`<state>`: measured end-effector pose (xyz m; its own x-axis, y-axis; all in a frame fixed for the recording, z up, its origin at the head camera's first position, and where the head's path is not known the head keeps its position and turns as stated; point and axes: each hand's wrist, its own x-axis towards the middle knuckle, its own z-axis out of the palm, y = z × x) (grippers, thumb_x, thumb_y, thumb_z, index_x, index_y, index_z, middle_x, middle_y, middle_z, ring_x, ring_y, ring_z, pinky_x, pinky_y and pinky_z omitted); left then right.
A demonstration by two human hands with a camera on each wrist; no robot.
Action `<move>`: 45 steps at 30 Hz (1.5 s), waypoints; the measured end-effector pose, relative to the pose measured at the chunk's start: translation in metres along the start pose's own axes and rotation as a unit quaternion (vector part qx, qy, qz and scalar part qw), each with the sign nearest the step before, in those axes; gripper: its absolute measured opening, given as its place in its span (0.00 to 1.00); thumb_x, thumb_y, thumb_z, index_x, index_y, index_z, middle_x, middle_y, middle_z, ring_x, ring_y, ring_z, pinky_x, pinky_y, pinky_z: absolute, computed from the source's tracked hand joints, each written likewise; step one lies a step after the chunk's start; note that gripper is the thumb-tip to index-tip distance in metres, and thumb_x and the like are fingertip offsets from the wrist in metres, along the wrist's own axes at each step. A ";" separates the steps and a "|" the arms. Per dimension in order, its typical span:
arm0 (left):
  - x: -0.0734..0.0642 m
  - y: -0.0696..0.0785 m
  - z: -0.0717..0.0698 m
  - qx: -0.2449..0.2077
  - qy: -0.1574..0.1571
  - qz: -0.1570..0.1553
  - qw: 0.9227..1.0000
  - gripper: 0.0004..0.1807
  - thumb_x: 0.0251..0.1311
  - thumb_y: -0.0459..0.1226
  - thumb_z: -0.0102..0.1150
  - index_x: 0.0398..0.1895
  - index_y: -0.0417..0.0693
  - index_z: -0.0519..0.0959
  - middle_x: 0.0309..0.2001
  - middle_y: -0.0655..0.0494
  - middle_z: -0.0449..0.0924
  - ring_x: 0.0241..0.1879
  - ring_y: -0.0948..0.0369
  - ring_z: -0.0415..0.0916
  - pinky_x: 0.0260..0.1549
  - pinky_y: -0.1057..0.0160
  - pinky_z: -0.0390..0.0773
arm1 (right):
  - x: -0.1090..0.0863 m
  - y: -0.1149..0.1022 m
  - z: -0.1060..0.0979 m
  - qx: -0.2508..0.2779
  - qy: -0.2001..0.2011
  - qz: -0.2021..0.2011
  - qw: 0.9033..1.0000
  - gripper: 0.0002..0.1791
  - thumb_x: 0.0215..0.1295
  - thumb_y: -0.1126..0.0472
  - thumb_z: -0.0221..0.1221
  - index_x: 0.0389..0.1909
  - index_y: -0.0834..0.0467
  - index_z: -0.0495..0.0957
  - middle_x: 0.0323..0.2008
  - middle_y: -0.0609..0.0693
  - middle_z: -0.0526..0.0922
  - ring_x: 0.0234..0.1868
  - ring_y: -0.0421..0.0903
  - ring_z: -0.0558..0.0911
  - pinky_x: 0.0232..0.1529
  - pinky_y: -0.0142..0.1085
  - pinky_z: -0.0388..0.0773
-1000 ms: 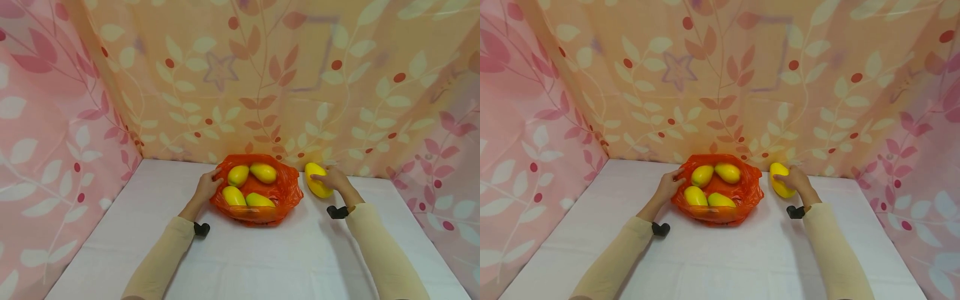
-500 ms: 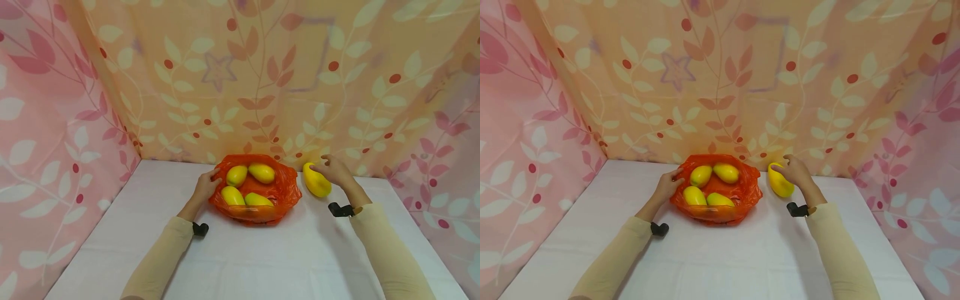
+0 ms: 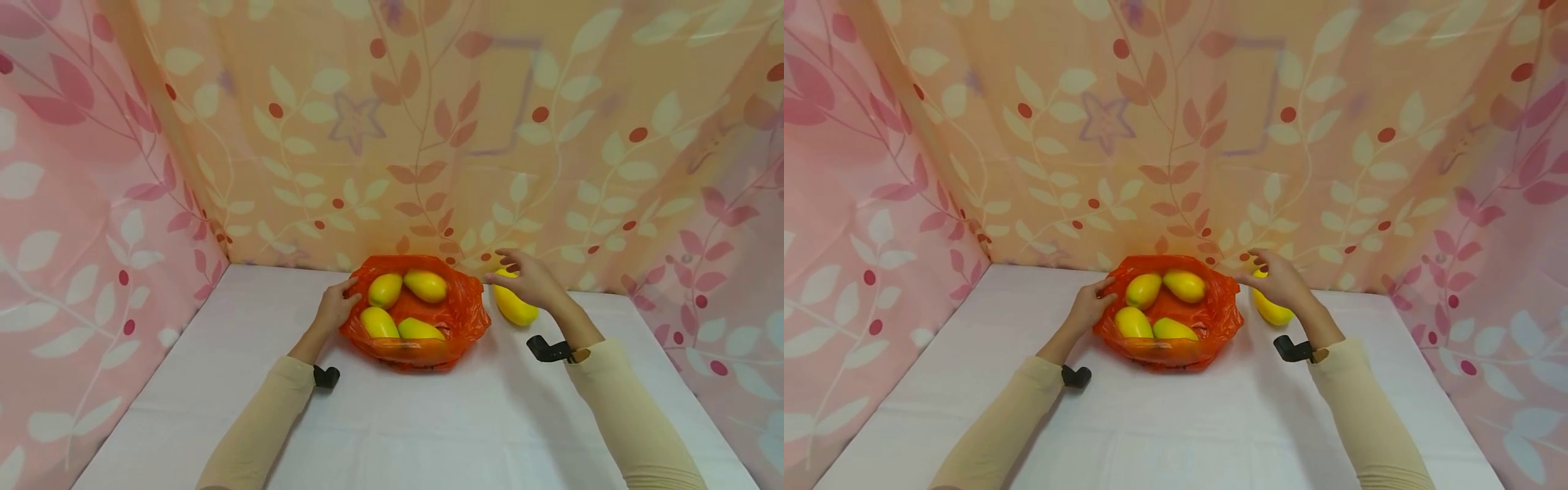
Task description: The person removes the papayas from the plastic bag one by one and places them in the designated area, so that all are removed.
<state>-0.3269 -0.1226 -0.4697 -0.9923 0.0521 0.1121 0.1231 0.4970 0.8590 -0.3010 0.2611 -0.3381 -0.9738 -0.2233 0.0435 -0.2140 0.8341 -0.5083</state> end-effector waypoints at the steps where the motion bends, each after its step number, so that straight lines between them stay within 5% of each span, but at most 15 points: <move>1: 0.000 0.000 0.000 0.001 0.001 0.000 1.000 0.26 0.66 0.34 0.57 0.68 0.41 0.70 0.65 0.38 0.71 0.65 0.44 0.69 0.64 0.47 0.70 | 0.000 -0.002 0.001 0.004 -0.001 -0.008 1.000 0.41 0.64 0.39 0.59 0.70 0.60 0.62 0.63 0.67 0.71 0.61 0.65 0.74 0.59 0.59 0.74; 12: 0.000 0.001 0.000 -0.003 0.002 -0.004 1.000 0.26 0.66 0.34 0.56 0.68 0.41 0.70 0.66 0.38 0.70 0.66 0.44 0.67 0.66 0.47 0.68 | 0.000 -0.026 0.017 0.050 -0.014 -0.076 0.996 0.40 0.61 0.44 0.64 0.69 0.59 0.65 0.62 0.63 0.73 0.58 0.62 0.75 0.57 0.56 0.76; 20: 0.000 0.001 0.000 -0.004 -0.004 -0.010 1.000 0.26 0.67 0.35 0.56 0.68 0.42 0.69 0.67 0.39 0.70 0.67 0.45 0.67 0.66 0.47 0.68 | 0.002 -0.037 0.035 0.118 -0.045 -0.127 0.984 0.36 0.59 0.52 0.68 0.67 0.57 0.68 0.65 0.58 0.72 0.61 0.61 0.72 0.61 0.58 0.72; 25: -0.001 0.001 0.000 0.002 0.004 0.002 1.000 0.26 0.66 0.33 0.56 0.68 0.41 0.70 0.66 0.38 0.71 0.66 0.44 0.67 0.65 0.46 0.69 | 0.004 -0.046 0.045 0.139 -0.061 -0.114 0.982 0.36 0.58 0.49 0.68 0.66 0.57 0.70 0.66 0.56 0.71 0.62 0.58 0.72 0.62 0.58 0.71; 33: -0.003 0.003 0.001 0.002 0.006 0.005 1.000 0.26 0.65 0.33 0.57 0.67 0.41 0.70 0.65 0.38 0.72 0.65 0.44 0.69 0.64 0.46 0.70 | 0.009 -0.055 0.062 0.113 -0.082 -0.134 0.981 0.38 0.59 0.47 0.67 0.66 0.61 0.68 0.61 0.59 0.74 0.62 0.60 0.73 0.60 0.55 0.74; 45: -0.004 0.006 0.000 0.003 0.007 0.010 1.000 0.25 0.66 0.33 0.57 0.67 0.40 0.71 0.64 0.38 0.72 0.65 0.43 0.69 0.63 0.46 0.71 | 0.013 -0.069 0.083 0.078 -0.118 -0.109 0.984 0.38 0.60 0.45 0.65 0.66 0.60 0.68 0.61 0.62 0.74 0.61 0.60 0.75 0.59 0.51 0.76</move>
<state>-0.3226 -0.1201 -0.4652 -0.9894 0.0495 0.1366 0.1429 0.5018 0.8531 -0.2930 0.1588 -0.3743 -0.8569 -0.5148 -0.0263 -0.3832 0.6702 -0.6356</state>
